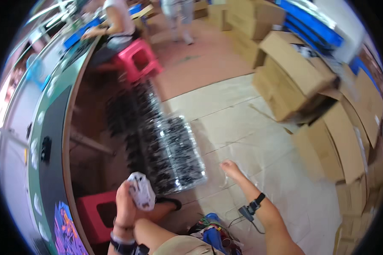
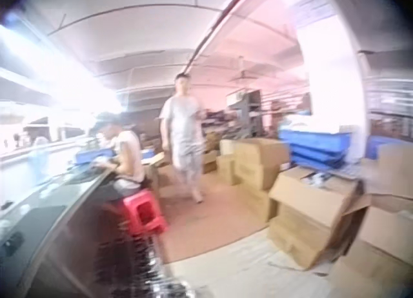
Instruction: Assembling plastic buttons and internal components into white gaming mouse shells at an assembly line.
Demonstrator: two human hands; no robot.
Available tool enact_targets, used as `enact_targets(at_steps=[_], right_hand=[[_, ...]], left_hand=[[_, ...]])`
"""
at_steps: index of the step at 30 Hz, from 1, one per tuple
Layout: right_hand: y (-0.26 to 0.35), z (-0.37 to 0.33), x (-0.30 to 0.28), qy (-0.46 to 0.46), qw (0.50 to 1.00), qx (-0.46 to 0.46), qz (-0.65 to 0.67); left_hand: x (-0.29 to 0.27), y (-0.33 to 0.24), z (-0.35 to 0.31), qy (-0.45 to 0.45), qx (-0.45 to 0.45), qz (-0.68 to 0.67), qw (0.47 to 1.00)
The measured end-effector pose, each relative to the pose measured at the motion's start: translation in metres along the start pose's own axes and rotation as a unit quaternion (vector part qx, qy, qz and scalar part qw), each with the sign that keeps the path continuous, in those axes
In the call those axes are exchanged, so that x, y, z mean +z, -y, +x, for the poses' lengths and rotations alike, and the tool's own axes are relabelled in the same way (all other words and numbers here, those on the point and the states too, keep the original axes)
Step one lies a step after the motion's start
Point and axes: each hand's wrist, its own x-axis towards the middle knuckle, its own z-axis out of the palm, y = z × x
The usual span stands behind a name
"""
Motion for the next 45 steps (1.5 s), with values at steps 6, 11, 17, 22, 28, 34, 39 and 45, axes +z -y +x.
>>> enact_targets(at_steps=[6, 11, 17, 22, 28, 34, 39, 45], right_hand=[[-0.057, 0.113, 0.130, -0.071, 0.974, 0.018, -0.212], [-0.053, 0.163, 0.170, -0.116, 0.946, 0.048, -0.298], [-0.025, 0.152, 0.153, -0.052, 0.952, 0.005, -0.301], [-0.015, 0.115, 0.112, 0.105, 0.994, 0.021, -0.008], [-0.027, 0.078, 0.084, 0.089, 0.995, 0.053, 0.015], [-0.026, 0.049, 0.074, 0.070, 0.993, 0.044, 0.080], [-0.003, 0.039, 0.083, 0.057, 0.995, 0.044, 0.072], [0.021, 0.017, 0.076, -0.036, 0.999, -0.009, -0.010]], left_hand=[[-0.085, 0.103, 0.065, -0.113, -0.018, 0.278, 0.954], [-0.173, 0.185, 0.071, -0.206, -0.233, 0.141, 0.940], [-0.183, 0.182, 0.076, -0.196, -0.210, 0.121, 0.950], [-0.196, 0.182, 0.105, -0.200, -0.193, 0.078, 0.958], [-0.191, 0.177, 0.159, -0.193, -0.256, 0.071, 0.945], [-0.221, 0.236, 0.173, -0.163, -0.292, -0.004, 0.942], [-0.270, 0.306, 0.188, -0.084, -0.353, -0.022, 0.932], [-0.254, 0.262, 0.193, -0.120, -0.277, -0.130, 0.944]])
